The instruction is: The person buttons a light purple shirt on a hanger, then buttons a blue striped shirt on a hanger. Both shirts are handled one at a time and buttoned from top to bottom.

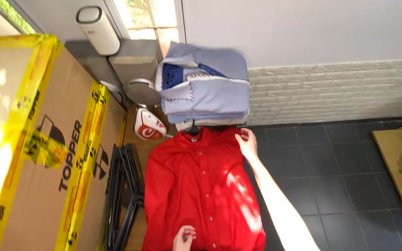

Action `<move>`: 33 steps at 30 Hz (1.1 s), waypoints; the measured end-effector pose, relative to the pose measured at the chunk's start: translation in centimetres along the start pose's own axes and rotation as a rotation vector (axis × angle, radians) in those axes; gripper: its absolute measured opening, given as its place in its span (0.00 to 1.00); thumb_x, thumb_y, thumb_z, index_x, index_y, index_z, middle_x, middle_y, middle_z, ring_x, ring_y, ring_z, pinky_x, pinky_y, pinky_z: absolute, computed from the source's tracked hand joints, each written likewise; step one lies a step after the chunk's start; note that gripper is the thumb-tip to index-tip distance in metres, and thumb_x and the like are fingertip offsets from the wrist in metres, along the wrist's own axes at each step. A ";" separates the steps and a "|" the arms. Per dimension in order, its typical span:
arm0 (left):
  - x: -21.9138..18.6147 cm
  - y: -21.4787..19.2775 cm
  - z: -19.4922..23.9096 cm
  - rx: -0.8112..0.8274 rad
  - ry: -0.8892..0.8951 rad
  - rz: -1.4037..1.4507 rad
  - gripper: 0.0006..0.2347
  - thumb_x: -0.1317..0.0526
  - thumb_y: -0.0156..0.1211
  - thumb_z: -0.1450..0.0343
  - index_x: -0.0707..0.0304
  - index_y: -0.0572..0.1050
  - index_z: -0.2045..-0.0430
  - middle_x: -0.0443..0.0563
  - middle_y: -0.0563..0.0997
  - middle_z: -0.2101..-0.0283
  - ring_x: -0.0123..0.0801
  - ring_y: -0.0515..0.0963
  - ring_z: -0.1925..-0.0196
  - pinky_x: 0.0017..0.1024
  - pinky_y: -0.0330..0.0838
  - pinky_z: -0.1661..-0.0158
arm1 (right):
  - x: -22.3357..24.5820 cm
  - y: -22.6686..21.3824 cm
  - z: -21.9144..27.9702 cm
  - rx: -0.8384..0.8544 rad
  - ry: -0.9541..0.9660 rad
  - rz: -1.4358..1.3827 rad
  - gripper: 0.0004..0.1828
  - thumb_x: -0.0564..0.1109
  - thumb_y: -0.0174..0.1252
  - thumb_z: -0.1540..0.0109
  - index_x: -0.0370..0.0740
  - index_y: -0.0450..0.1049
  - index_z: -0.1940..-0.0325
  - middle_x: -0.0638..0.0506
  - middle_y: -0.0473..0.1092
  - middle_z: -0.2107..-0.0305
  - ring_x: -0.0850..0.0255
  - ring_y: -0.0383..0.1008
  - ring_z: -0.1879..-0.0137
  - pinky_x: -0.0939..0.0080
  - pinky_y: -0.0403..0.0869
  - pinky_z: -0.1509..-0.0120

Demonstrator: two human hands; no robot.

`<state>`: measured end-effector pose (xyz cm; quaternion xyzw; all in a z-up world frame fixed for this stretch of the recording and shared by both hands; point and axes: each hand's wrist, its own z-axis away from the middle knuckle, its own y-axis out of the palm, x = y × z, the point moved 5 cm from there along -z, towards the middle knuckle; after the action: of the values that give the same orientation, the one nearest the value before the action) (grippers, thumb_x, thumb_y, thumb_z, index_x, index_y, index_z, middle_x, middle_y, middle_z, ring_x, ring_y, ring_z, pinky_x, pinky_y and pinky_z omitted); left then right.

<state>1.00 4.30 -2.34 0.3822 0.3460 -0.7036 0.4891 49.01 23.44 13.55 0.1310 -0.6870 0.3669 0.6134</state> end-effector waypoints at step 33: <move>-34.8 12.5 -19.5 0.376 -0.418 0.711 0.14 0.61 0.60 0.40 0.62 0.83 0.64 0.52 0.84 0.61 0.32 0.84 0.57 0.34 0.77 0.50 | 0.1 -4.7 19.4 0.181 0.347 -0.171 0.10 0.37 0.60 0.35 0.38 0.83 0.52 0.47 0.79 0.54 0.58 0.78 0.48 0.58 0.79 0.45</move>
<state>24.81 32.32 17.58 0.4092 -0.0470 -0.6045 0.6819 37.49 7.33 15.71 0.1782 -0.5216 0.3907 0.7373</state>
